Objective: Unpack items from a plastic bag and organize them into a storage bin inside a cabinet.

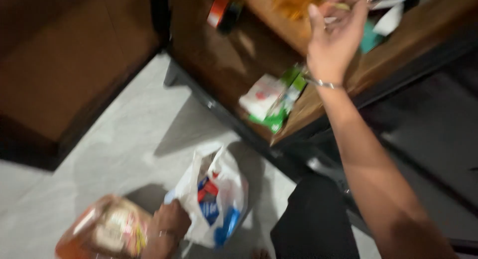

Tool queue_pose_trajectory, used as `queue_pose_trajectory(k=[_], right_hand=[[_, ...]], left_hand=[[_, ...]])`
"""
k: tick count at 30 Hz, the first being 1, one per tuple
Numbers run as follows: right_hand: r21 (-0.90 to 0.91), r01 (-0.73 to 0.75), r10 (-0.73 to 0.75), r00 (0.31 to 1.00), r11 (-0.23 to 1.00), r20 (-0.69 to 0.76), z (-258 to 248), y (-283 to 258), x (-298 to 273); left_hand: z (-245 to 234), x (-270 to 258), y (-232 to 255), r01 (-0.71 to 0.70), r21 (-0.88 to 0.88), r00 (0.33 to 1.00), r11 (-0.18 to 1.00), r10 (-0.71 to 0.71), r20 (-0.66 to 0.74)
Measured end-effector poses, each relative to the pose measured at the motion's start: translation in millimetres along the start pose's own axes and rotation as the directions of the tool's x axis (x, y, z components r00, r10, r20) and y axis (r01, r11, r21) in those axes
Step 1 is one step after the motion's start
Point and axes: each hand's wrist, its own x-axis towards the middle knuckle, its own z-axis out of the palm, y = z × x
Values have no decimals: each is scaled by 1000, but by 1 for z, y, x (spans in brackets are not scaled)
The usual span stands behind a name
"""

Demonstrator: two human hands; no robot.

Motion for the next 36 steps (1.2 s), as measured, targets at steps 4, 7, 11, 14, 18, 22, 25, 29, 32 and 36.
queue_pose_trajectory(k=[4,7,11,14,18,22,25,29,32,36], right_hand=[[103,-610,433,661,785,612,6,-66,-139],[-218,-731,514,206,647,833,17,-93,-235],[-57,-490,109,79,870,991,30,-80,-349],[118,-258,-104,69,959,992,38,-73,-398],[-187,227,246,-268,956,931,26,-14,-490],[-380,383,462,-148,842,875,22,-18,-500],[-131,280,153,-59,951,986,34,-48,-487],[62,163,-70,39,985,997,56,-57,-533],[31,232,-38,27,972,999,63,-54,-560],[35,290,-42,18,956,999,64,-68,-530]], left_hand=[[-4,-10,-5,-53,-22,996,998,51,-76],[-7,-10,-7,-37,-59,989,998,28,-149],[-13,-12,-7,-11,-19,978,1000,7,-210],[-19,-13,-7,-13,3,977,1000,13,-213],[-22,-11,-6,17,29,984,999,-11,-178],[-14,-8,-7,14,31,979,999,-8,-202],[-12,-14,-4,9,35,984,999,-3,-178],[-8,-21,-6,-2,34,979,999,9,-202],[-9,-32,-7,39,-18,976,999,-42,-212],[6,-44,-18,51,-48,969,998,-61,-240]])
